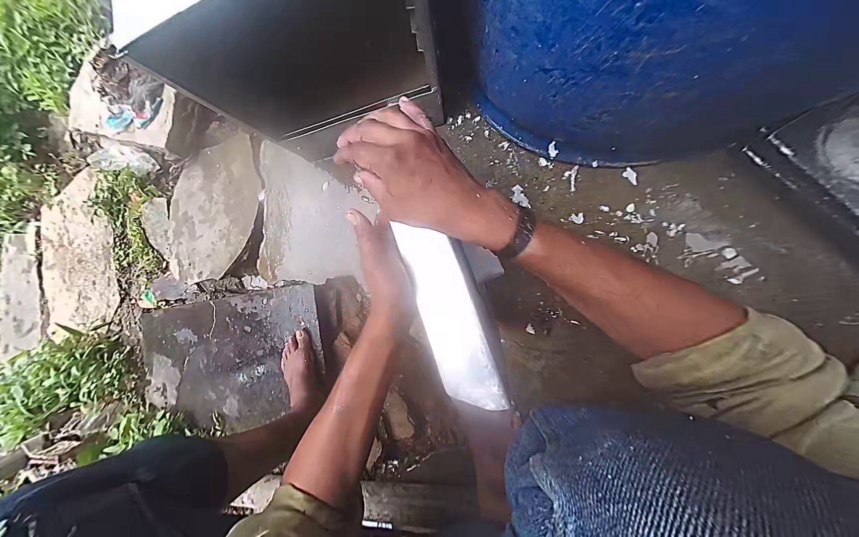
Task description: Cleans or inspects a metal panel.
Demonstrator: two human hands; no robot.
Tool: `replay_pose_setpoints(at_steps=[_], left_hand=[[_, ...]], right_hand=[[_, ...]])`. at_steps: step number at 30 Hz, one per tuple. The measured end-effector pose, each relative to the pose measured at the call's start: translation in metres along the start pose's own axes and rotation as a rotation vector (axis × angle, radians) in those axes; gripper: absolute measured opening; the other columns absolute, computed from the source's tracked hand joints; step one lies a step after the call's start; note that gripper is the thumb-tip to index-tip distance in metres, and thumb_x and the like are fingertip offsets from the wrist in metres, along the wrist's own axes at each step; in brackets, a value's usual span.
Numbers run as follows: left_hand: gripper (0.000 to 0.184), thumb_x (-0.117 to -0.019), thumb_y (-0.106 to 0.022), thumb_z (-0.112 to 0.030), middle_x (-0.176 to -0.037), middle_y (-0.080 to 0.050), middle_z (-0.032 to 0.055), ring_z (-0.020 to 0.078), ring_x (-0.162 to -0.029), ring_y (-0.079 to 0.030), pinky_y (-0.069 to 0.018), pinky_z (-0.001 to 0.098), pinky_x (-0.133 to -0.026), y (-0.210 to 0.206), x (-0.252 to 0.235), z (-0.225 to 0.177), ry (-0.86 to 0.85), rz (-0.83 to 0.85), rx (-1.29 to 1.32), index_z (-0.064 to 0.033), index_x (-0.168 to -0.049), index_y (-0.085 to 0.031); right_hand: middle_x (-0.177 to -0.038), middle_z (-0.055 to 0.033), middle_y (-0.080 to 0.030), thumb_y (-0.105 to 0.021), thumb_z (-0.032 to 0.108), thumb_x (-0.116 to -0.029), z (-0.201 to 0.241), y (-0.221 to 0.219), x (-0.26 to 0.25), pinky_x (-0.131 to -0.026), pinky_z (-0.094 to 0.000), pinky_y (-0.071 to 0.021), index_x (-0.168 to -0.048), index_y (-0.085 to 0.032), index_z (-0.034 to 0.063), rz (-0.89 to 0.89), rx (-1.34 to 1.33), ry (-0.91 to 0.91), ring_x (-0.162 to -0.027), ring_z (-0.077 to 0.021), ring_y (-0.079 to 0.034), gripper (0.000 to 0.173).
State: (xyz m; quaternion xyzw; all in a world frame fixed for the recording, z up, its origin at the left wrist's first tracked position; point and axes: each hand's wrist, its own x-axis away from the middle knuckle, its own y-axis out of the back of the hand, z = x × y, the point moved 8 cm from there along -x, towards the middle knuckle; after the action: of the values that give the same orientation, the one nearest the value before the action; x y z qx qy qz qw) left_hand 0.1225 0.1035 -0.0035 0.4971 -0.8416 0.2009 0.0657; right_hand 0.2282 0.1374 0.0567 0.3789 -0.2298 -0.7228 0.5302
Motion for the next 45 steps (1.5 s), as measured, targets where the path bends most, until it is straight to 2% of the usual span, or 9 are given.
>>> replay_pose_setpoints(at_steps=[4,5,9,15,20,29,35,38,45], left_hand=[[0.068,-0.1013,-0.014,-0.071,-0.098,-0.069,-0.0085,0.0001,-0.093,-0.066,-0.0564,0.0242,-0.081,0.005,0.000,-0.007,-0.066,0.016,0.214,-0.0270,-0.110,-0.065],[0.077,-0.0986,-0.011,-0.075,-0.097,-0.071,-0.0051,0.0029,-0.090,-0.067,-0.0570,0.0253,-0.078,0.004,0.000,-0.005,-0.038,0.051,0.285,-0.0237,-0.111,-0.067],[0.104,-0.0860,0.007,-0.086,-0.150,-0.053,-0.0007,0.0108,-0.136,-0.051,-0.0449,0.0365,-0.111,0.006,-0.007,0.001,0.054,0.285,0.333,-0.0238,-0.158,-0.037],[0.101,-0.0873,-0.004,-0.088,-0.141,-0.061,0.0002,0.0092,-0.126,-0.059,-0.0509,0.0322,-0.103,0.000,-0.017,0.009,0.142,0.363,0.450,-0.0221,-0.154,-0.043],[0.104,-0.0863,0.001,-0.087,-0.152,-0.052,0.0047,0.0167,-0.138,-0.051,-0.0460,0.0420,-0.111,-0.002,-0.012,0.017,0.113,0.334,0.422,-0.0231,-0.160,-0.035],[0.108,-0.0831,0.002,-0.090,-0.152,-0.051,0.0024,0.0123,-0.135,-0.053,-0.0488,0.0363,-0.107,0.008,-0.012,0.002,0.144,0.395,0.463,-0.0231,-0.162,-0.027],[0.104,-0.0841,-0.005,-0.091,-0.128,-0.068,0.0014,0.0104,-0.114,-0.066,-0.0566,0.0344,-0.092,-0.018,-0.006,0.012,0.201,0.463,0.550,-0.0226,-0.147,-0.051],[0.111,-0.0806,-0.003,-0.094,-0.145,-0.057,0.0070,0.0176,-0.127,-0.059,-0.0531,0.0412,-0.101,-0.027,0.000,0.015,0.235,0.497,0.571,-0.0211,-0.159,-0.032],[0.104,-0.0849,0.000,-0.089,-0.142,-0.060,0.0014,0.0113,-0.126,-0.059,-0.0527,0.0358,-0.101,-0.001,-0.001,0.013,0.187,0.357,0.494,-0.0247,-0.156,-0.039]], right_hand=[[-0.128,-0.0090,-0.069,-0.055,0.018,-0.0991,0.044,0.003,0.070,-0.116,-0.0490,-0.0407,-0.119,-0.074,0.0069,-0.014,-0.096,0.137,-0.129,-0.0277,-0.059,0.029],[-0.130,-0.0083,-0.068,-0.053,0.018,-0.1005,0.052,0.007,0.090,-0.116,-0.0470,-0.0412,-0.123,-0.072,0.0071,0.001,-0.134,0.147,-0.130,-0.0256,-0.059,0.031],[-0.131,-0.0067,-0.070,-0.051,0.016,-0.1053,0.078,0.007,0.155,-0.114,-0.0444,-0.0470,-0.124,-0.070,0.0113,0.064,-0.318,0.287,-0.130,-0.0236,-0.061,0.027],[-0.104,-0.0037,-0.073,-0.055,0.007,-0.0970,0.061,0.001,0.101,-0.105,-0.0463,-0.0492,-0.096,-0.073,0.0111,0.153,-0.194,0.415,-0.113,-0.0231,-0.066,0.018],[-0.114,-0.0070,-0.071,-0.056,0.009,-0.0980,-0.027,0.031,0.002,-0.106,-0.0384,-0.0456,-0.102,-0.077,0.0121,-0.061,-0.049,0.155,-0.119,-0.0256,-0.060,0.022],[-0.115,-0.0070,-0.072,-0.051,0.010,-0.1050,0.093,0.003,0.145,-0.103,-0.0405,-0.0521,-0.108,-0.071,0.0089,0.265,-0.205,0.459,-0.117,-0.0251,-0.065,0.019],[-0.110,-0.0078,-0.073,-0.055,0.007,-0.0985,0.027,0.027,0.063,-0.101,-0.0425,-0.0520,-0.101,-0.075,0.0084,0.101,-0.091,0.411,-0.115,-0.0263,-0.065,0.021],[-0.115,-0.0076,-0.073,-0.056,0.011,-0.1002,-0.024,0.051,0.016,-0.107,-0.0407,-0.0468,-0.103,-0.077,0.0107,-0.039,0.002,0.197,-0.121,-0.0269,-0.062,0.022],[-0.113,-0.0067,-0.074,-0.055,0.010,-0.1032,0.069,0.016,0.144,-0.102,-0.0398,-0.0523,-0.108,-0.073,0.0085,0.145,-0.192,0.400,-0.116,-0.0237,-0.066,0.018]])
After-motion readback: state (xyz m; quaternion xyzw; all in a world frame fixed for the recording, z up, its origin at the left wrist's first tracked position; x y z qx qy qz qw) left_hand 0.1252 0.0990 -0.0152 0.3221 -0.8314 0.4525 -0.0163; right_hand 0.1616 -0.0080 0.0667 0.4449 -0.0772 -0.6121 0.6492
